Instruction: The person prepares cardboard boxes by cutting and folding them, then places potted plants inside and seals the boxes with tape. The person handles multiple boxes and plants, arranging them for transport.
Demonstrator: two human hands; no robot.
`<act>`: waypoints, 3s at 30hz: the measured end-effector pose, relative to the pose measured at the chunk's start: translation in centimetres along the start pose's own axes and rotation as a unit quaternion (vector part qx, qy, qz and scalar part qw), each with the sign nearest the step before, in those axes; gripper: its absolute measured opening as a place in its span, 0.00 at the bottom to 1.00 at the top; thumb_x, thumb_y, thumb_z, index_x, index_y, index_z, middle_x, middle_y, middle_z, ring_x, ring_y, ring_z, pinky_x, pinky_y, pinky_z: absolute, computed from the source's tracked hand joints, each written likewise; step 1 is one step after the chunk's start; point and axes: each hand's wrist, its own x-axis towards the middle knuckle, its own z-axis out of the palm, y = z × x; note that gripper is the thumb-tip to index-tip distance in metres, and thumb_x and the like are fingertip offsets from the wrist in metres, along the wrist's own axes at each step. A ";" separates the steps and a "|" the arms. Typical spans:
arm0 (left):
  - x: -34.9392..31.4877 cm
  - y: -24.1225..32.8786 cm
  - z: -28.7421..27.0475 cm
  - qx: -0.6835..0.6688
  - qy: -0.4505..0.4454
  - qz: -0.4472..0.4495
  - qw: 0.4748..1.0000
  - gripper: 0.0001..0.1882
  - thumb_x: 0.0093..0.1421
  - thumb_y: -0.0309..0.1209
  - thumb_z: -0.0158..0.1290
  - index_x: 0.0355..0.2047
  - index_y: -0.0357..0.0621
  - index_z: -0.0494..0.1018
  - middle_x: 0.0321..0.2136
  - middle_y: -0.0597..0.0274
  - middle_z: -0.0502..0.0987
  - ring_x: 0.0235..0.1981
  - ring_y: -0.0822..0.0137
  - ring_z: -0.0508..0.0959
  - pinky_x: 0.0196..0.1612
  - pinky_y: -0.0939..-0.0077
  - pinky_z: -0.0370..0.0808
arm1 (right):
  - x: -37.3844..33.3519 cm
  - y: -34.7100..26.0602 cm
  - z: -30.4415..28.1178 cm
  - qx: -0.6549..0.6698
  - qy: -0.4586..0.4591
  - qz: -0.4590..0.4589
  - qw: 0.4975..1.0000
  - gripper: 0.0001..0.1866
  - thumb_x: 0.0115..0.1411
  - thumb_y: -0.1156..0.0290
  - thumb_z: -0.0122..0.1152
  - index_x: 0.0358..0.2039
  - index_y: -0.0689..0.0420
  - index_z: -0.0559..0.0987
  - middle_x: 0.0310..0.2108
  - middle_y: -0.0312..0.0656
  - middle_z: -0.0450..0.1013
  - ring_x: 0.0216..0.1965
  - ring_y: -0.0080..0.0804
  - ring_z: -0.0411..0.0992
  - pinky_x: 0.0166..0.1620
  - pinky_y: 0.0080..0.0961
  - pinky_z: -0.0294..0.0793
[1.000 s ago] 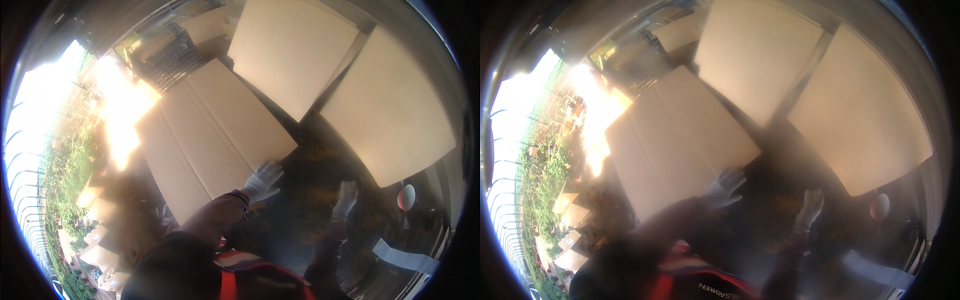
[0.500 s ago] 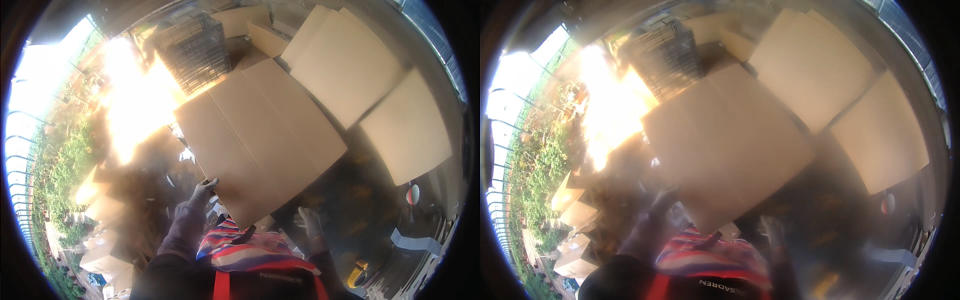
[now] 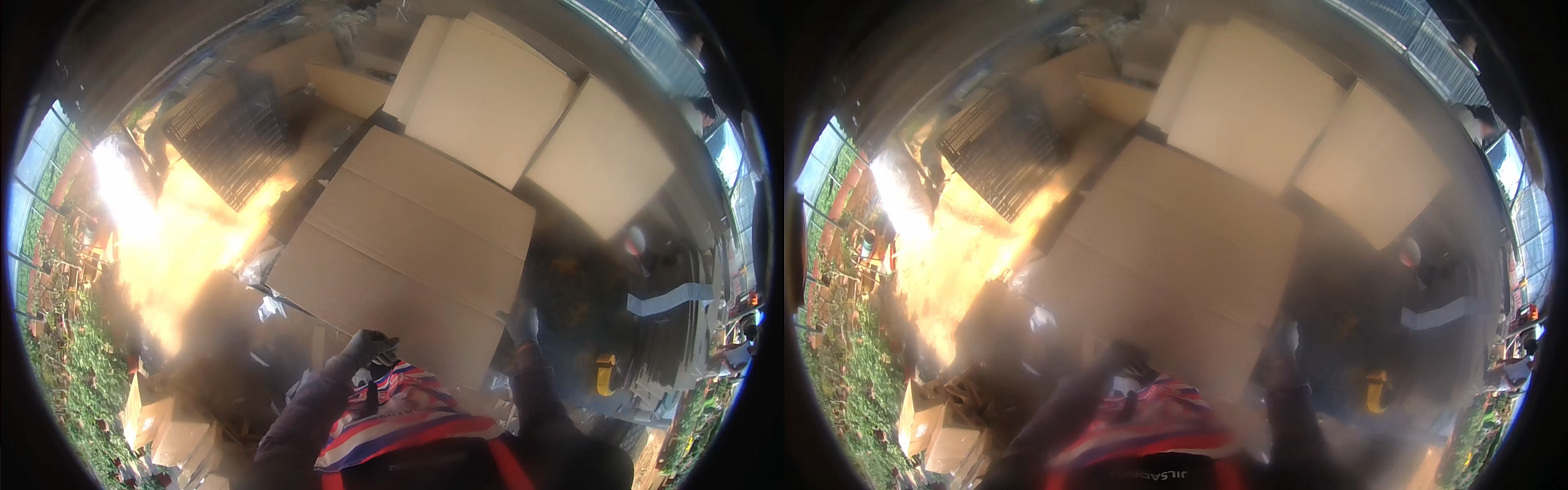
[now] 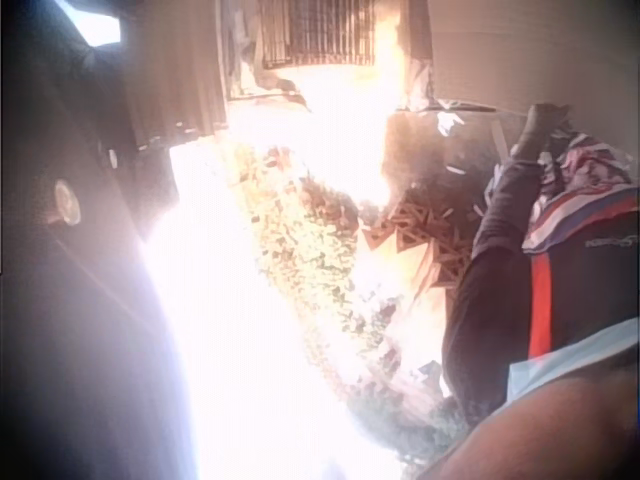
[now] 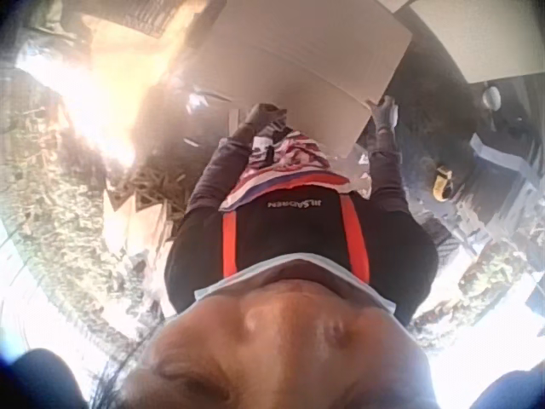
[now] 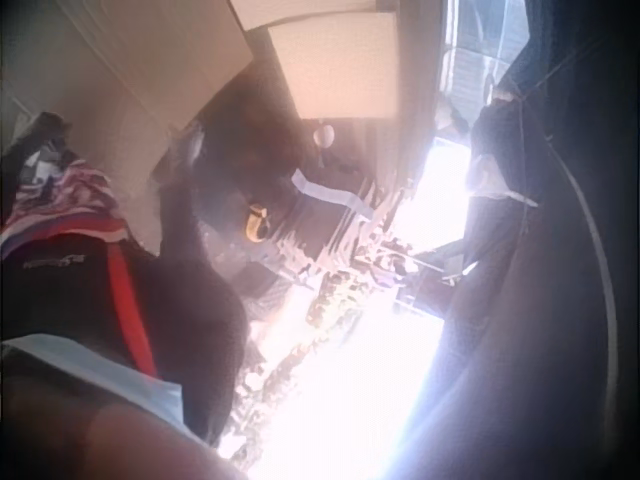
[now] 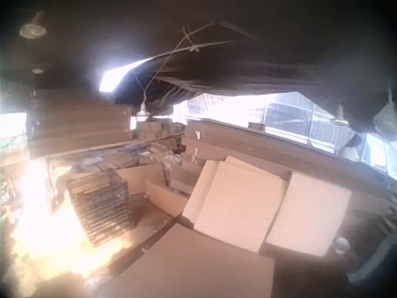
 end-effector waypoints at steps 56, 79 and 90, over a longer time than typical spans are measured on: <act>47.0 50.2 -8.6 0.165 0.228 0.477 0.832 0.35 0.44 0.37 0.71 0.51 0.37 0.71 0.61 0.42 0.60 0.62 0.53 0.63 0.61 0.63 0.66 | 46.9 -7.0 -5.4 0.464 0.164 -0.027 0.870 0.24 0.43 0.80 0.74 0.42 0.63 0.76 0.33 0.42 0.78 0.35 0.30 0.77 0.35 0.26 0.79; 44.3 41.8 -14.7 0.184 0.030 0.422 0.887 0.15 0.50 0.24 0.65 0.37 0.39 0.72 0.30 0.69 0.75 0.28 0.74 0.73 0.29 0.77 0.75 | 39.7 -7.9 -7.1 0.486 0.173 -0.082 0.853 0.15 0.46 0.85 0.67 0.37 0.63 0.78 0.32 0.39 0.76 0.33 0.27 0.75 0.34 0.25 0.77; 43.5 41.7 -15.3 0.463 0.145 0.536 0.691 0.13 0.58 0.31 0.59 0.42 0.39 0.73 0.35 0.64 0.77 0.35 0.75 0.75 0.35 0.78 0.74 | 39.6 -5.9 -6.8 0.549 0.192 -0.104 0.807 0.14 0.46 0.83 0.68 0.36 0.65 0.79 0.33 0.40 0.78 0.32 0.27 0.76 0.33 0.25 0.77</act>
